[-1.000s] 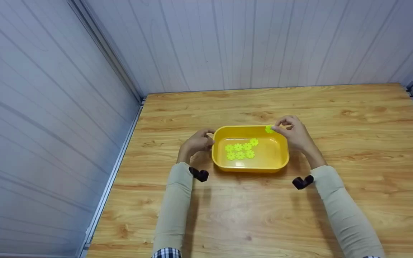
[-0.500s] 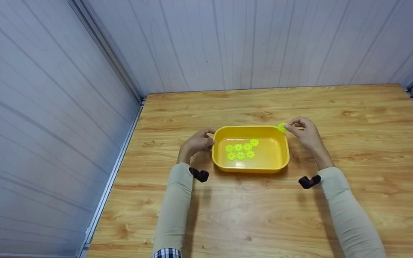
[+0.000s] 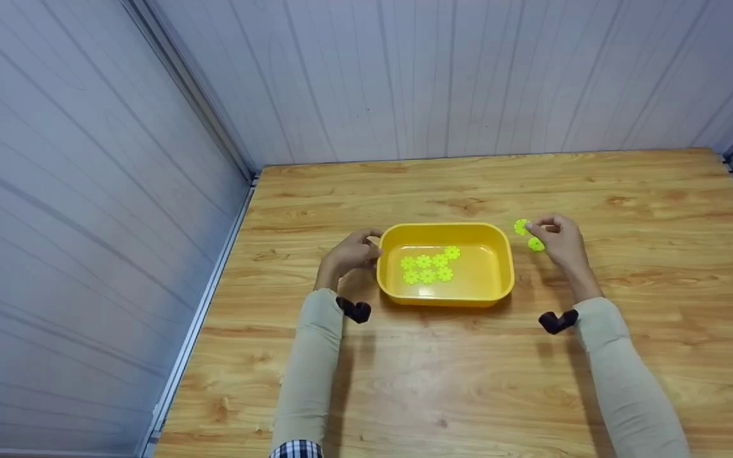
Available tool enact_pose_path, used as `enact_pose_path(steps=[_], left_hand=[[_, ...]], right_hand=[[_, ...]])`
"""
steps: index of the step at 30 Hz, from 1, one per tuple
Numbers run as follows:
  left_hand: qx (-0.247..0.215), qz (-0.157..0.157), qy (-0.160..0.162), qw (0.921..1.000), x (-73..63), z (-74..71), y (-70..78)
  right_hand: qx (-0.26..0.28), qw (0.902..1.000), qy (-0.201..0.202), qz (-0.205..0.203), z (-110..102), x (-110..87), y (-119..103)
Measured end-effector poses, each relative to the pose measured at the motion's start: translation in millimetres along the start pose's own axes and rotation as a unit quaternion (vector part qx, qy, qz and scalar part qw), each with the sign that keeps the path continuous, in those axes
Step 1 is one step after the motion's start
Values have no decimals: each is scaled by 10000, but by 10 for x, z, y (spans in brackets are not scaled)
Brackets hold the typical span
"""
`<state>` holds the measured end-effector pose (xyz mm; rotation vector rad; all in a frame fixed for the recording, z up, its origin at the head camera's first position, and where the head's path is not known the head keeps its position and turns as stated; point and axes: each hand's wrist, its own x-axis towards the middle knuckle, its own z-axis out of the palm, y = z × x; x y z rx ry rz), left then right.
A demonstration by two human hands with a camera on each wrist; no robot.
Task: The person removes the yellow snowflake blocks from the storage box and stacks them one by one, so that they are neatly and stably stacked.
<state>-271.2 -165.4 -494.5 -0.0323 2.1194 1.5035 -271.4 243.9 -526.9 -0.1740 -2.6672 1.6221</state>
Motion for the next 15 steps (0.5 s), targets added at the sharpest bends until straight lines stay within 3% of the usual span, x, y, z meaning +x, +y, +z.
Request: enact_pose_path(steps=[8,15], left_hand=[[10,-109,36,9999,9,-4,8],[57,-155,42,9999,5,-9,11]], right_hand=[[-210,9994,72,251,-59,2,157],[-658,9974,305,39,-85,23,273]])
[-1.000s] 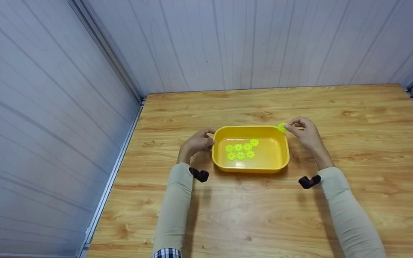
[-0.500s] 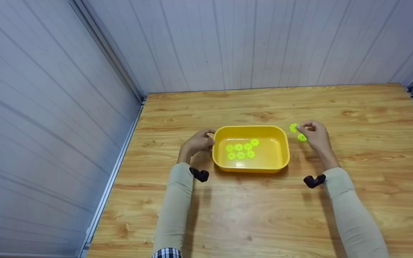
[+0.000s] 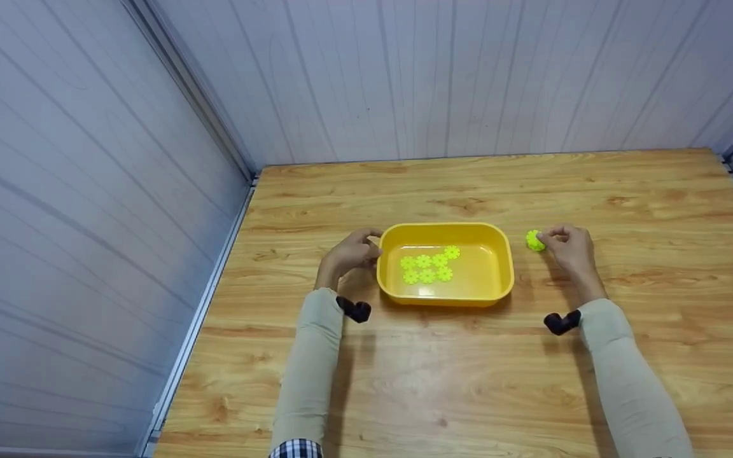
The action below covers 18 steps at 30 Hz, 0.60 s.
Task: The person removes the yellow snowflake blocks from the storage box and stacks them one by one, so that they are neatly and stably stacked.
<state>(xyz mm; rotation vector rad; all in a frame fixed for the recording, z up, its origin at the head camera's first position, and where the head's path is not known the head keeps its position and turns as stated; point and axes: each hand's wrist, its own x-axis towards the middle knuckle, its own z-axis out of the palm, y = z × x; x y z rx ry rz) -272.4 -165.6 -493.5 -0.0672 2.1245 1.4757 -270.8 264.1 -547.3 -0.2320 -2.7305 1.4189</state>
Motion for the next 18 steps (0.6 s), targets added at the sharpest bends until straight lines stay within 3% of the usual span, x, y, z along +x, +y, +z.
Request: enact_pose_path(steps=[7,14,18], left_hand=[[-64,67,-40,9999,-3,10,-4],[-111,130,-82,9998,-11,17,-1],[-71,95,-103,9999,-13,13,6]], right_hand=[[-385,9989,246,-93,6,-11,31],[-842,9939,560,-442,32,-20,26],[-971,9938,422,-349,40,-22,25]])
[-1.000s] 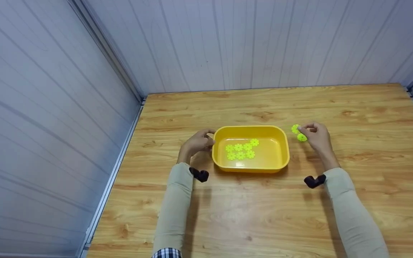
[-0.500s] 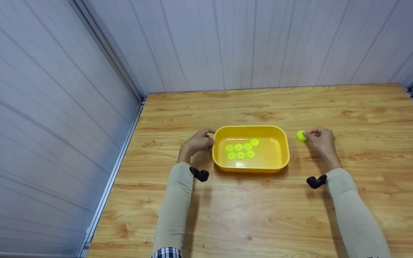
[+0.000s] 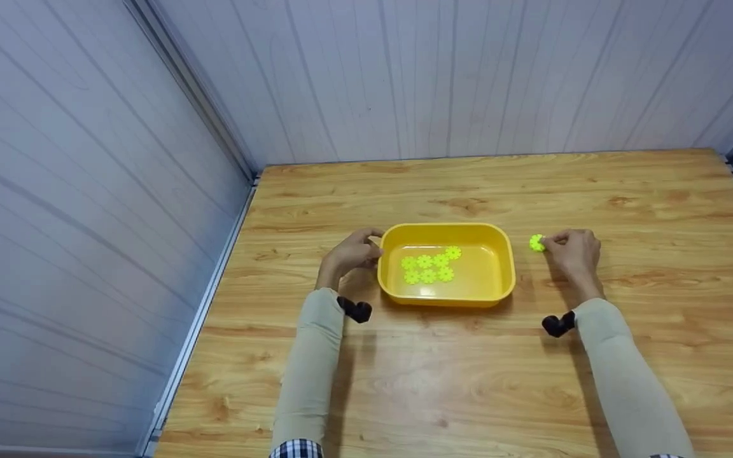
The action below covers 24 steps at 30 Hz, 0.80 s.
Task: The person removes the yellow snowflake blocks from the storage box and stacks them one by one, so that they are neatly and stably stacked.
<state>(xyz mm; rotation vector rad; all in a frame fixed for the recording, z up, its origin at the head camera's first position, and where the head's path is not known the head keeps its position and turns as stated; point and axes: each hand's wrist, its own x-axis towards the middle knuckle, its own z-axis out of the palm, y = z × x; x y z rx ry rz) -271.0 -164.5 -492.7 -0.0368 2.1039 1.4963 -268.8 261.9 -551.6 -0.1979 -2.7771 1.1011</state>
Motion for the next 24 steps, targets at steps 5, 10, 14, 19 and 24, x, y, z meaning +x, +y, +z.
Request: enact_pose_path(steps=[5,10,14,19,24], left_hand=[[37,-44,23,10000,2,3,9],[29,-42,47,10000,0,4,13],[35,-66,2,10000,-6,-3,20],[84,-60,-124,9999,-26,-12,53],[81,91,21,9999,-2,-3,7]], right_hand=[[-77,9997,-156,184,-5,-6,-11],[-132,9997,-107,169,2,5,-21],[-200,9997,-21,143,9,7,-17],[-296,9993,-37,214,10,8,-16],[-60,9991,-81,401,-22,25,-8]])
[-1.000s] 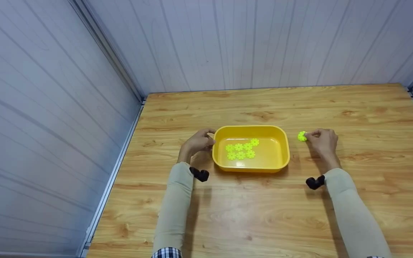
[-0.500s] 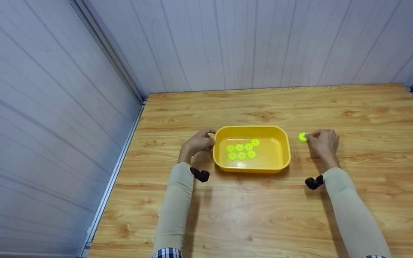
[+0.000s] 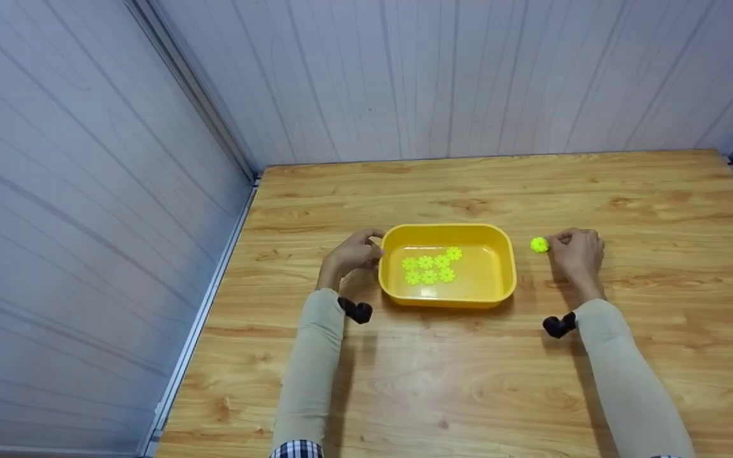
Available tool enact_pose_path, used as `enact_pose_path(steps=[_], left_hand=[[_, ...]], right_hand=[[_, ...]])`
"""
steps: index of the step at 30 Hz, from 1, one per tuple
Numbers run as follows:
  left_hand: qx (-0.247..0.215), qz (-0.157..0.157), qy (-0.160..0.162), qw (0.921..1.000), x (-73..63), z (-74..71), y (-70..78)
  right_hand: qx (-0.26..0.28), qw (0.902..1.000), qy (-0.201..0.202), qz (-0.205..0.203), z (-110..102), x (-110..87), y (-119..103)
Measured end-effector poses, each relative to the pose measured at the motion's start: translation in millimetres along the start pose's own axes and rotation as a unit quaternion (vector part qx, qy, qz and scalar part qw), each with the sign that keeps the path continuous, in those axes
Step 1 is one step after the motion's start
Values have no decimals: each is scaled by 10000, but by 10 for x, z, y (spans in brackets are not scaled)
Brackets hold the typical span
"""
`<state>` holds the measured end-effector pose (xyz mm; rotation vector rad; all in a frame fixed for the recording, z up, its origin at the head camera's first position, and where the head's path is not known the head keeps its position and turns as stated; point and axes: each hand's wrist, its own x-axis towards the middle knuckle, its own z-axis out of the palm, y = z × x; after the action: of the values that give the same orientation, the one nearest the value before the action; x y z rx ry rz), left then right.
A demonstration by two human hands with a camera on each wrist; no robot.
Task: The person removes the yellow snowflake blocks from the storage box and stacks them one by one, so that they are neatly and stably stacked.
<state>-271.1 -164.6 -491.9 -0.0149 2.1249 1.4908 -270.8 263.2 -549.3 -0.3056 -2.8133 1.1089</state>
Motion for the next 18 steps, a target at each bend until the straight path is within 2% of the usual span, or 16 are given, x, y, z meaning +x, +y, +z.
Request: enact_pose_path(steps=[6,11,18], left_hand=[[62,-46,23,10000,5,2,-2],[104,-51,36,9999,7,4,-6],[73,-71,93,9999,13,9,-7]], right_hand=[[635,9979,119,54,-57,21,-15],[870,9955,356,-95,-86,29,-105],[1115,9935,231,-35,-74,-7,-280]])
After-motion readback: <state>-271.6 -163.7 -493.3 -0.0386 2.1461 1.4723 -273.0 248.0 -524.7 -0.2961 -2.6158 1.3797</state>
